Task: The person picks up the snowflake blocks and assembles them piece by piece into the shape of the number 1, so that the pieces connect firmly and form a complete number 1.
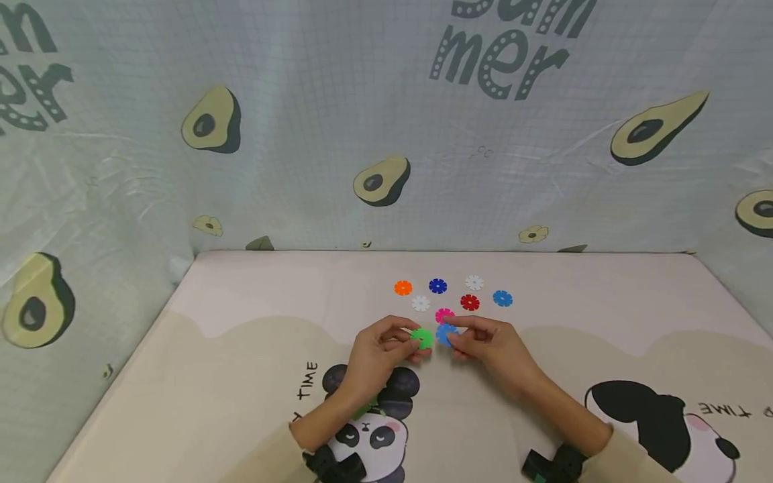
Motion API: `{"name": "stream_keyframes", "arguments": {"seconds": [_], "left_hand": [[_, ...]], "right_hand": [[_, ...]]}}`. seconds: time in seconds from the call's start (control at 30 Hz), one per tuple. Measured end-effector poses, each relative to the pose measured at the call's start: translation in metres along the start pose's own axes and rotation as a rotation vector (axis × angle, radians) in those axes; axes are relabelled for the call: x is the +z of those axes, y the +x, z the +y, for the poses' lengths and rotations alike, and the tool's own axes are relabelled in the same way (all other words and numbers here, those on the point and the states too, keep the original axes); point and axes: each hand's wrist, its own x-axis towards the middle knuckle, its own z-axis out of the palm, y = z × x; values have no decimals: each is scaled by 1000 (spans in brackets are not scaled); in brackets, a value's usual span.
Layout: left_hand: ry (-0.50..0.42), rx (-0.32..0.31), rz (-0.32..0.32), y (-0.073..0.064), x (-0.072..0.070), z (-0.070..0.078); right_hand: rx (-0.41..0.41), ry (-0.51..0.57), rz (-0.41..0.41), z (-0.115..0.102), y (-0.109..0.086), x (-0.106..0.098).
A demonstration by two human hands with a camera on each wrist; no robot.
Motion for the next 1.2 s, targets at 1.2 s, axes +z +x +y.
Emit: {"name": "stream_keyframes", "arguments": {"seconds": [1.2], "left_hand": [[92, 45, -55, 0, -1, -9]], "right_hand": [[20, 157, -61, 7, -2, 7]]}}
